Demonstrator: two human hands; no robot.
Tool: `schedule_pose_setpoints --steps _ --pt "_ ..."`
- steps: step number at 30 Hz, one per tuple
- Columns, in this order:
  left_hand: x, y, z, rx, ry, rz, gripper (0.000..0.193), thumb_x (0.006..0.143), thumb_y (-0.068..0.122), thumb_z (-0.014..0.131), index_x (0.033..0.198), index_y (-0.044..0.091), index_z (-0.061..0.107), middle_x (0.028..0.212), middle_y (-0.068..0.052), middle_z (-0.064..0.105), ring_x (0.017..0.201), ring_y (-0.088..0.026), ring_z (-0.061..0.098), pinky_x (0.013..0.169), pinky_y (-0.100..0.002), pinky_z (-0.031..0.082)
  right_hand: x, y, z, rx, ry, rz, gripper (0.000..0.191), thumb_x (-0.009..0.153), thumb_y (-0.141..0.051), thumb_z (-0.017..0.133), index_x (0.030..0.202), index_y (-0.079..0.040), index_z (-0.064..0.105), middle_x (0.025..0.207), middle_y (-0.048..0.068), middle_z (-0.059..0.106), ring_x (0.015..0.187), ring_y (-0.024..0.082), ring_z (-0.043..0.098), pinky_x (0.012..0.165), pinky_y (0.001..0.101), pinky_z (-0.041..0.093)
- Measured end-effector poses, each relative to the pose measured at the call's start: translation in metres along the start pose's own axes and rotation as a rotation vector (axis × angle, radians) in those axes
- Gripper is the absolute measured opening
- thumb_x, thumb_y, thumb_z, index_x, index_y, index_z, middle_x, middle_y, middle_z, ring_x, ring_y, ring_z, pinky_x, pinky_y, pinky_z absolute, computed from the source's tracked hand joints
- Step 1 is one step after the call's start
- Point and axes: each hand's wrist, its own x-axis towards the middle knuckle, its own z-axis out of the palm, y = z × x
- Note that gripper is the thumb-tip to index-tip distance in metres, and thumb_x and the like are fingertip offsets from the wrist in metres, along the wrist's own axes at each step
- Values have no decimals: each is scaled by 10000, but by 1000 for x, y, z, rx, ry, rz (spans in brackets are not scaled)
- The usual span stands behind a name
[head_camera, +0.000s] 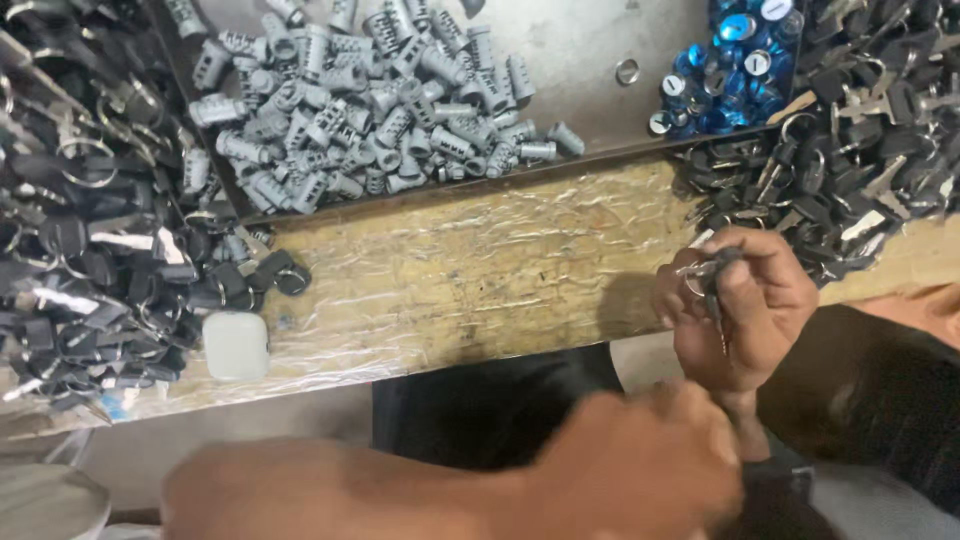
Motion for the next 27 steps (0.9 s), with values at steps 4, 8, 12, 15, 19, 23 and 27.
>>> schedule_pose_setpoints --steps 4,8,12,15,19,23,27 --pt "-26 -50 -38 -465 566 -140 140 953 -27 673 1082 -39 726 907 -115 710 801 -175 694 687 -268 533 -15 -2 12 -274 71 -157 206 1097 -118 625 1219 40 577 812 81 669 581 72 552 513 224 444" --pt "-37 -70 -39 -799 673 -273 159 993 52 692 1101 -48 750 883 -68 663 715 -108 539 609 -239 417 -19 -5 39 -770 -104 -176 230 965 8 668 1163 41 556 911 160 698 667 125 637 545 247 502" --pt "-49 -82 -38 -726 649 -236 187 1015 122 693 1075 -52 729 900 -63 675 729 -107 557 633 -240 446 -3 -10 52 -871 -326 -184 213 880 108 700 1058 55 595 756 135 695 638 136 698 537 275 531" --pt "-56 -88 -49 -515 552 -119 141 1022 85 705 1085 -40 721 912 -87 689 781 -142 617 699 -242 489 5 -7 53 -749 -454 -468 213 913 102 712 1037 49 547 786 109 667 677 157 693 592 305 531" --pt "-54 -73 -50 -155 601 -47 135 974 -23 688 1107 -43 681 920 -134 675 752 -207 670 669 -267 526 -13 12 55 -838 -284 -497 205 838 91 726 955 26 571 795 160 697 656 228 713 581 320 554" --pt "-36 -59 -34 23 771 -100 202 922 -90 621 1111 -44 672 932 -154 680 746 -211 754 628 -293 572 -28 48 63 -824 -44 -466 198 867 79 729 1024 39 615 872 173 712 708 203 711 629 304 555" --pt "-12 -76 -38 -42 773 -115 156 908 -88 667 1056 -44 689 864 -153 668 707 -267 689 611 -328 535 -10 52 55 -881 6 -359 207 877 66 713 1061 98 622 870 187 718 650 183 703 570 271 551"
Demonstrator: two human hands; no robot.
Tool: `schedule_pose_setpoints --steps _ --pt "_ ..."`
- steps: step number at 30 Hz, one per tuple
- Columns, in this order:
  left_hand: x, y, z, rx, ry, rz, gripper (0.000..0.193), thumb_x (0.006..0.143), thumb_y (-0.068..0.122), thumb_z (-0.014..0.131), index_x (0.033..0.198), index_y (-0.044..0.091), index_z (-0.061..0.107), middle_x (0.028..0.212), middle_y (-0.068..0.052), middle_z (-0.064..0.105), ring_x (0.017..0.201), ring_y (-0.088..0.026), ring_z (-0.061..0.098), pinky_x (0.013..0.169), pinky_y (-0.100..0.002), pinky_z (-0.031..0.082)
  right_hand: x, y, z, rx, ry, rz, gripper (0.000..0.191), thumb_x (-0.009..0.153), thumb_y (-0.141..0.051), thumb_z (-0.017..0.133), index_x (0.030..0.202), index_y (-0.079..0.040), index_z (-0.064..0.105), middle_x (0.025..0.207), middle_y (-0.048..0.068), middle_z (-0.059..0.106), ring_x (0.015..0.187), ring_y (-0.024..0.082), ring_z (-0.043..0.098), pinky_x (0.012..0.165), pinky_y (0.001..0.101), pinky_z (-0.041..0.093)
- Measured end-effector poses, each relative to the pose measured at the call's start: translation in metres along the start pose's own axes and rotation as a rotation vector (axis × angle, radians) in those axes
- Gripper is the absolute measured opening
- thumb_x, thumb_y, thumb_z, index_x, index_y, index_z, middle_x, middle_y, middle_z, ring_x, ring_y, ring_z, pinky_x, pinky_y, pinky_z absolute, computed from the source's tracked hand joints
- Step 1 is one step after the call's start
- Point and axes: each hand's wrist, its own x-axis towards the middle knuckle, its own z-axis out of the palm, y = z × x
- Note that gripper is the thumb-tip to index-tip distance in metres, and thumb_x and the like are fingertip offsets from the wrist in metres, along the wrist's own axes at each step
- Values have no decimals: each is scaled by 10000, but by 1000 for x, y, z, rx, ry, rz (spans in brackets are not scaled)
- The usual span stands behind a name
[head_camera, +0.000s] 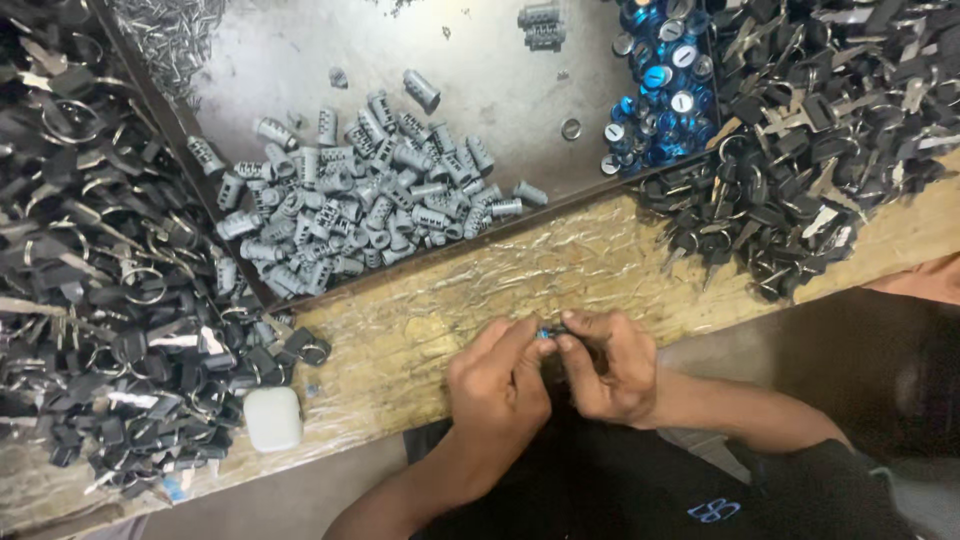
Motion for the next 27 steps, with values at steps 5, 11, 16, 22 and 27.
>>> schedule_pose_setpoints --steps 5,11,16,22,27 --pt "21 -16 5 -1 -64 -16 222 917 -39 702 1134 5 694 957 -123 691 792 -271 716 658 -347 554 88 6 -57 -319 -433 -163 189 840 -10 760 1024 -16 716 773 100 688 648 266 667 591 374 510" --pt "16 -25 -2 300 -156 41 468 758 -74 678 1209 52 676 1165 -173 654 844 -300 715 645 -363 568 182 13 -52 -671 -260 -293 174 999 -5 737 1171 -22 717 1029 134 700 861 305 690 732 384 543" --pt "10 -29 -21 62 132 -12 244 939 0 718 1176 24 672 1119 -138 688 917 -235 725 755 -309 588 217 26 -21 -801 -332 -369 111 982 -15 757 1057 -31 677 927 141 628 849 333 654 717 407 527" --pt "17 -44 -14 -544 -110 -426 172 887 -8 766 1058 -19 749 862 -53 742 686 -77 634 581 -219 509 155 -16 -32 -292 -496 -119 88 914 -15 703 993 -8 664 862 115 663 726 216 659 633 313 522" --pt "9 -53 -11 -957 -269 -465 78 983 7 714 1031 -46 745 802 -39 702 609 -54 556 524 -206 412 84 -51 -28 -102 -503 -76 164 876 -30 749 1025 16 700 791 78 680 623 107 631 524 270 476"
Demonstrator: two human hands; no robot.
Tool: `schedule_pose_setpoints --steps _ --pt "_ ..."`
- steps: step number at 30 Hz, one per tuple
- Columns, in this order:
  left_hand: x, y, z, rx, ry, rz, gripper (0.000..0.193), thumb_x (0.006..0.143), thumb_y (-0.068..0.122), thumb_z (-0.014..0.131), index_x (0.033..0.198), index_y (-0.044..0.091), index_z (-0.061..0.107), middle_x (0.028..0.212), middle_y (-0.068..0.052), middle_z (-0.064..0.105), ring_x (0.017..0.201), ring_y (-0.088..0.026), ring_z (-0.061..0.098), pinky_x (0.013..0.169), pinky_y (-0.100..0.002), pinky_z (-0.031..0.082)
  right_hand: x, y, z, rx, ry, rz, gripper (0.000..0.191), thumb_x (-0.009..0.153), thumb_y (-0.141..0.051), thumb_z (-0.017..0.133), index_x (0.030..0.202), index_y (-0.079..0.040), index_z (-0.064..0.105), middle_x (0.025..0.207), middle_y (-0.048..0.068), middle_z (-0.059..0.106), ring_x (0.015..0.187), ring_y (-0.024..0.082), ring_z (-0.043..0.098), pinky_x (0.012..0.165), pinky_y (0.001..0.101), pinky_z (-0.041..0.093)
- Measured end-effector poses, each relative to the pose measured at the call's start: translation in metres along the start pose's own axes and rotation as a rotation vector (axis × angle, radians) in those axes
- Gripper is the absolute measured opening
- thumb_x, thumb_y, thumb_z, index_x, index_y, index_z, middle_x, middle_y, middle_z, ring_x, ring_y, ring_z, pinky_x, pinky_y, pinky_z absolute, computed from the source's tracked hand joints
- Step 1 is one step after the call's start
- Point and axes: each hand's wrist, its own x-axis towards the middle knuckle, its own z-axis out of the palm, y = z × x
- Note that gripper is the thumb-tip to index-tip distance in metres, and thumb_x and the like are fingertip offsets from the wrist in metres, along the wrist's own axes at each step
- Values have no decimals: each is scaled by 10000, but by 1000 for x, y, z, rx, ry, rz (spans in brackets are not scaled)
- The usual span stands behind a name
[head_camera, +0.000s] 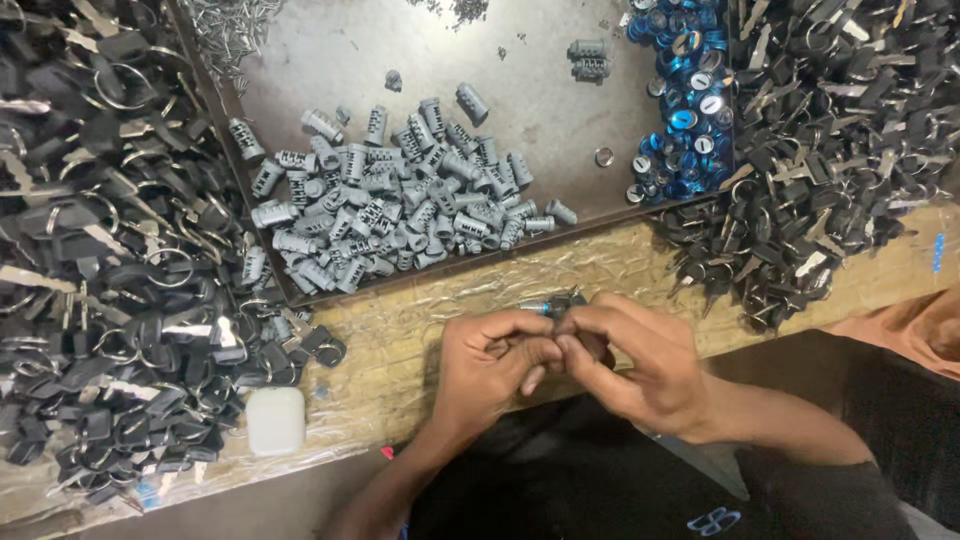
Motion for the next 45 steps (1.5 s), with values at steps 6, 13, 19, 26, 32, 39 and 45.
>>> schedule_pose_setpoints --steps 6,13,19,26,32,39,45 --pt "-15 8 1 431 327 285 109 1004 59 655 999 -13 737 794 -25 709 614 -47 563 549 -206 443 66 38 -26 -257 84 -133 201 977 -23 749 1174 -67 748 933 100 735 677 144 656 571 290 500" --pt "-17 8 3 700 537 482 52 925 38 761 945 -3 735 782 -47 707 635 -73 594 574 -228 470 153 84 -20 -757 209 -198 282 1003 -20 705 1282 -51 733 1002 157 679 785 351 667 678 428 527" --pt "-14 5 -2 695 511 482 49 942 20 734 955 -5 694 812 -81 685 664 -150 611 609 -268 487 145 77 -24 -691 108 -111 185 1004 -52 738 1187 -33 760 989 165 682 829 368 668 716 449 520" --pt "-14 3 -2 693 482 500 39 976 30 680 1000 5 663 876 -87 686 740 -185 647 676 -291 515 140 79 -33 -629 92 -70 83 992 -71 763 1066 -34 763 983 140 694 878 359 679 768 434 535" --pt "-15 4 -6 637 458 402 23 977 30 648 966 18 665 797 -35 677 662 -85 600 602 -250 484 140 61 -35 -625 87 -120 73 1040 -66 748 1026 -5 710 988 155 680 862 333 665 743 401 516" --pt "-16 22 7 23 167 38 61 998 -4 657 1006 -42 704 784 -39 680 586 -46 560 503 -205 424 15 16 -10 720 -37 398 98 955 -43 718 972 54 729 912 82 716 761 111 623 657 253 500" --pt "-13 30 31 176 176 138 67 991 -3 685 1011 -58 716 779 -57 690 565 -53 578 483 -213 444 -17 19 12 835 122 409 120 974 -45 719 1002 72 719 966 81 711 861 111 629 762 250 505"
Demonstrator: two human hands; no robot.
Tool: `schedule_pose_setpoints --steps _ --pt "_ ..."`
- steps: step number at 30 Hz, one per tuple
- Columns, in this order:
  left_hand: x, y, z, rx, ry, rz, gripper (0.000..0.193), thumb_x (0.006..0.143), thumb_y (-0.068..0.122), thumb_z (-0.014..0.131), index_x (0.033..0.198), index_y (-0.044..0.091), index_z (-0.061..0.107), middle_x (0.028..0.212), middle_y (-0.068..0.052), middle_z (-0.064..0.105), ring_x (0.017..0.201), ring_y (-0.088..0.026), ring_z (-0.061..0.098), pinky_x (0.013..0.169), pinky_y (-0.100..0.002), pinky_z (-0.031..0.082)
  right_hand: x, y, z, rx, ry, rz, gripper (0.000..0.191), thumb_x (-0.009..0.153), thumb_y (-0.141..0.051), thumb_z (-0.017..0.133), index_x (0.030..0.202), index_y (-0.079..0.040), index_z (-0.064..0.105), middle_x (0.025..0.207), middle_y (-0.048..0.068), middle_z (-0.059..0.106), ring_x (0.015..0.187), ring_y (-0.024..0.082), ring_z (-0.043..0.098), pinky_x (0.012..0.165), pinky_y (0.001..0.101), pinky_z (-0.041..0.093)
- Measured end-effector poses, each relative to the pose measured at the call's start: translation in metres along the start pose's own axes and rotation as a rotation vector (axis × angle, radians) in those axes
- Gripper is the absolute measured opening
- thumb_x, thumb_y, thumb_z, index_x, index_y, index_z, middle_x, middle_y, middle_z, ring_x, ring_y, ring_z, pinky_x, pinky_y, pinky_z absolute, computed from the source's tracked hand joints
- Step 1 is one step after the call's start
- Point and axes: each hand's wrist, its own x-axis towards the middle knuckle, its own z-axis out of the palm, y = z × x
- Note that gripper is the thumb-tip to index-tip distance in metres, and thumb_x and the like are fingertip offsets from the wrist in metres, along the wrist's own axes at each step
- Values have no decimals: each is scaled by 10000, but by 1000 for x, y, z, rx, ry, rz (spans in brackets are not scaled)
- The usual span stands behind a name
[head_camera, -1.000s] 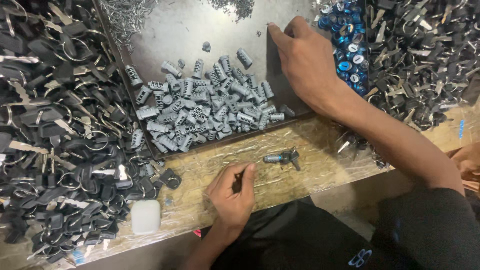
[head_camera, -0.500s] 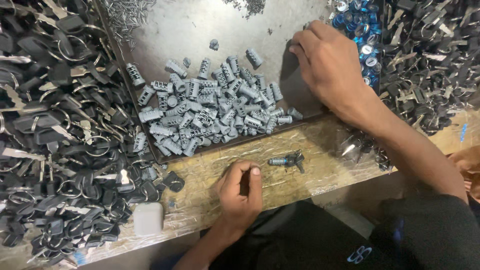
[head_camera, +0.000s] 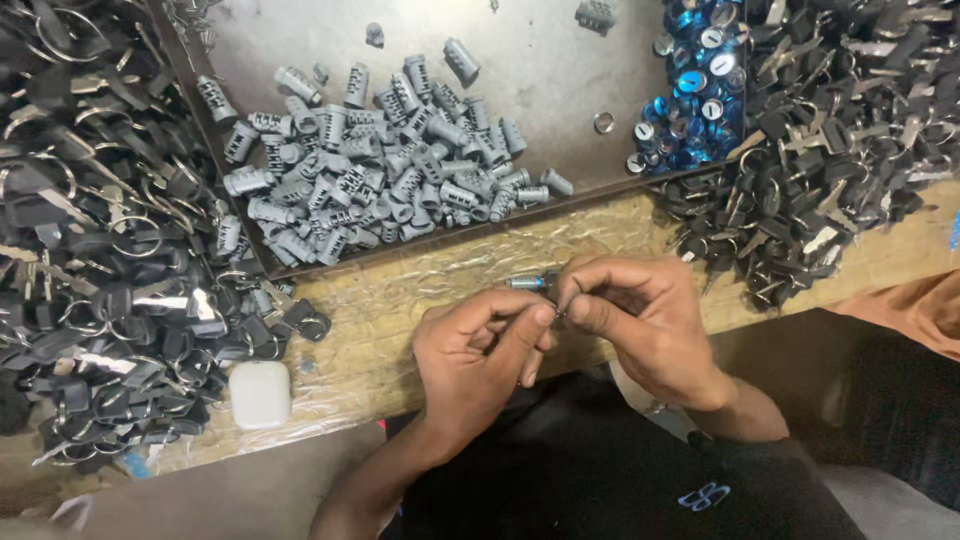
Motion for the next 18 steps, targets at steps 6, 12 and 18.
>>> schedule_pose_setpoints --steps 6,12,18 --pt "-2 -3 10 69 44 78 59 1009 2 676 992 -48 705 769 -50 685 542 -52 570 469 -210 430 -2 0 -3 -37 20 31 109 966 -35 723 997 69 714 954 65 701 870 106 643 769 248 525" --pt "-1 1 13 681 149 468 35 1012 43 696 1015 12 681 848 -7 680 665 -45 615 572 -217 477 9 -8 10 -489 126 -234 74 891 -13 762 955 21 747 882 65 746 753 99 668 652 225 512" --pt "7 -21 -13 303 130 80 39 991 26 668 960 4 677 742 44 606 642 13 500 546 -179 390 53 -64 -22 -911 173 -412 73 935 -69 776 994 -31 799 868 87 781 626 85 682 515 233 470"
